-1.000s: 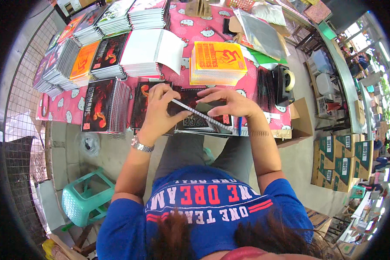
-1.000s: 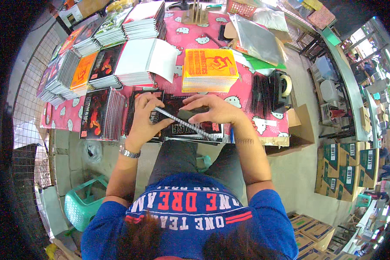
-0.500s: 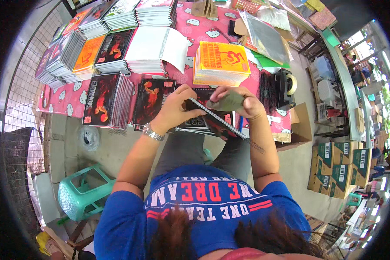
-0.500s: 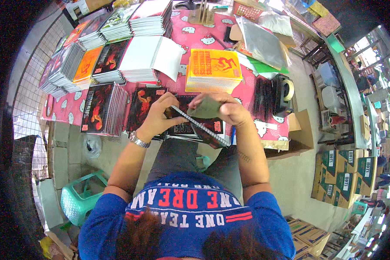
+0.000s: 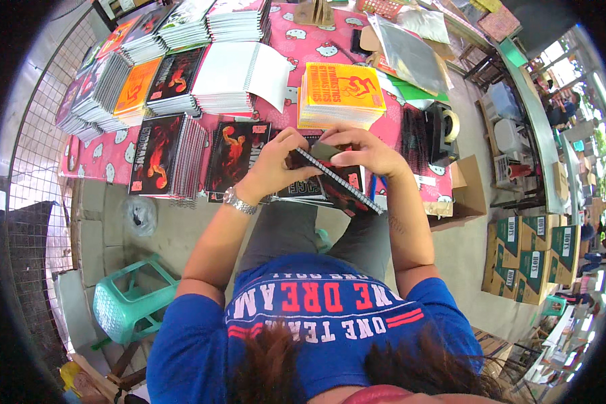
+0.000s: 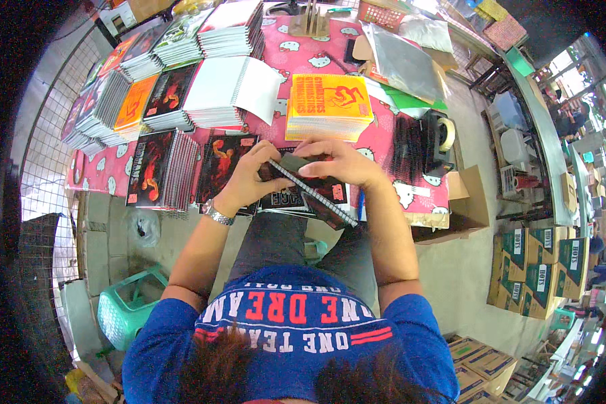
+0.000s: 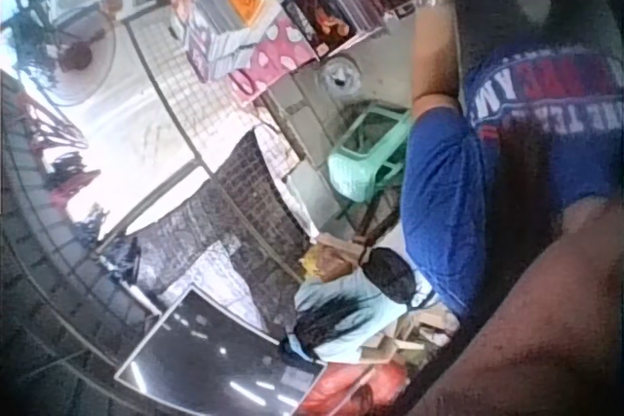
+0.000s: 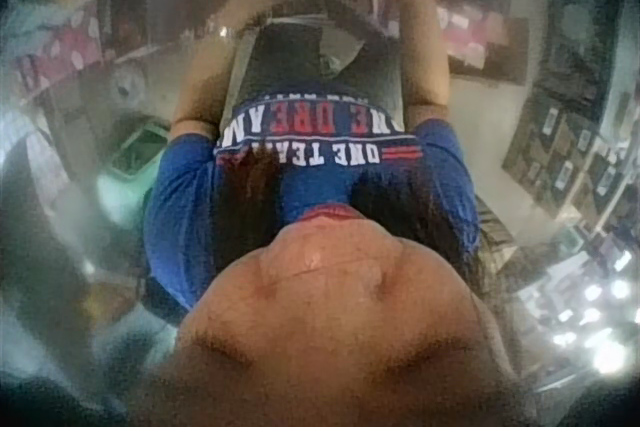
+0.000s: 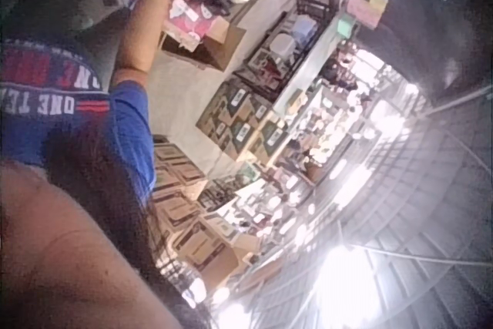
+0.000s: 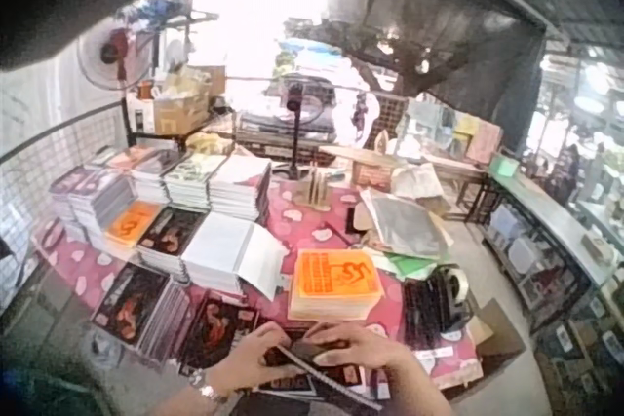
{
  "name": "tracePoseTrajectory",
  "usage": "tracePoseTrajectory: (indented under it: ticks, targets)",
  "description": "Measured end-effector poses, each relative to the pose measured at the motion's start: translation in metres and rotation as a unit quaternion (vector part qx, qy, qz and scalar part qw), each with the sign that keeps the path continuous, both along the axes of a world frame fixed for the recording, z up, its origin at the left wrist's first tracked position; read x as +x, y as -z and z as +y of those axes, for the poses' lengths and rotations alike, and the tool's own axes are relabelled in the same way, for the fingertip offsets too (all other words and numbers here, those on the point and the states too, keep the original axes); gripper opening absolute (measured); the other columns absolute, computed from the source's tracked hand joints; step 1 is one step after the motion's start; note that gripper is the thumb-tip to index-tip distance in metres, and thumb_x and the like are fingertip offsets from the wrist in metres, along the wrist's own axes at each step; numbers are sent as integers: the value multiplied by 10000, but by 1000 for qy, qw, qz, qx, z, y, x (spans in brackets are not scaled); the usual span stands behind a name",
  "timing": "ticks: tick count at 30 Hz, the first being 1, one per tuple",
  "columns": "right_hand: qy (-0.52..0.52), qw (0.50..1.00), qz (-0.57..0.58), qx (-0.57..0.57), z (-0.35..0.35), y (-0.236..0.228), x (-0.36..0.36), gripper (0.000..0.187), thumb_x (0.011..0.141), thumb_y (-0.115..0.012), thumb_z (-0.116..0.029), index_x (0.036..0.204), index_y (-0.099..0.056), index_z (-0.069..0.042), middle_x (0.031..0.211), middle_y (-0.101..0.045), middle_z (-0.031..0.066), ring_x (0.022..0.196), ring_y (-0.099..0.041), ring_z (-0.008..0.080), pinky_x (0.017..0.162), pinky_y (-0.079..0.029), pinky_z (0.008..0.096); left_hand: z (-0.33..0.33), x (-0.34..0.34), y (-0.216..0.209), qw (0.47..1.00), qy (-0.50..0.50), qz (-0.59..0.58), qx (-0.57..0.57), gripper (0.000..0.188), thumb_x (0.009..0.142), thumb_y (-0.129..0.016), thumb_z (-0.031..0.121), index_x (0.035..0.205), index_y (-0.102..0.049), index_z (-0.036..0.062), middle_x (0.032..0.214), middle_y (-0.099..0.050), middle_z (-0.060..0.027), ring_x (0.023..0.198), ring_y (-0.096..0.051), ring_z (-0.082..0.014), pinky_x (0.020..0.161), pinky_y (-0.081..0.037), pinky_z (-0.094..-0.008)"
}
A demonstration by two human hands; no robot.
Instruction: The person uses pliers to cut wire spirals from notebooks and then removes the cut wire pieces by hand.
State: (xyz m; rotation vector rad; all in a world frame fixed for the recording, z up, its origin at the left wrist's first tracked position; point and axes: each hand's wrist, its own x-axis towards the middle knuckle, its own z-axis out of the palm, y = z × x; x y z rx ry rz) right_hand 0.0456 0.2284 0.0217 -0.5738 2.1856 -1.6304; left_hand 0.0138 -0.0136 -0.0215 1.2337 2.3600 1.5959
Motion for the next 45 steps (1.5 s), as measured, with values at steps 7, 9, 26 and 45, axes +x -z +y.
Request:
tracePoseTrajectory:
  ticks: [7, 9, 26, 45]
  targets:
    - [69, 976, 110, 172, 9, 22, 6, 371, 790, -768, -232, 1087, -718, -15, 1115, -666, 107, 1070, -604, 213, 956, -451, 346, 2, 0, 1, 998, -17, 57, 27, 422, 687, -887, 158, 922, -559, 37, 887, -523, -47, 636, -510, -117, 537, -427, -264]
    - [279, 956, 56, 73, 32, 41, 26, 360, 820, -758, -240, 1134, -723, -68, 1080, -701, 93, 959, -645, 178, 845, -501, 322, 1, 5, 0, 996, -70, -62, 15, 404, 694, -868, 80, 926, -539, 49, 853, -502, -32, 742, -530, -110, 596, -455, -249]
    - [407, 745, 210, 484, 37, 174, 123, 641, 791, -730, -312, 1302, -493, -4, 1188, -560, 218, 1121, -517, 416, 952, -412, 536, 9, 26, 22, 956, -218, -103, 165, 150, 927, -668, 85, 979, -560, -5, 852, -512, -60, 644, -583, -91, 476, -551, -241]
    - [256, 880, 348, 197, -84, 29, 97, 668, 717, -786, -203, 1330, -567, -51, 1303, -556, 140, 1161, -526, 334, 983, -409, 441, -4, 32, 20, 969, -174, -70, 162, 92, 877, -681, -18, 945, -623, -43, 899, -581, -62, 657, -647, -109, 522, -541, -242]
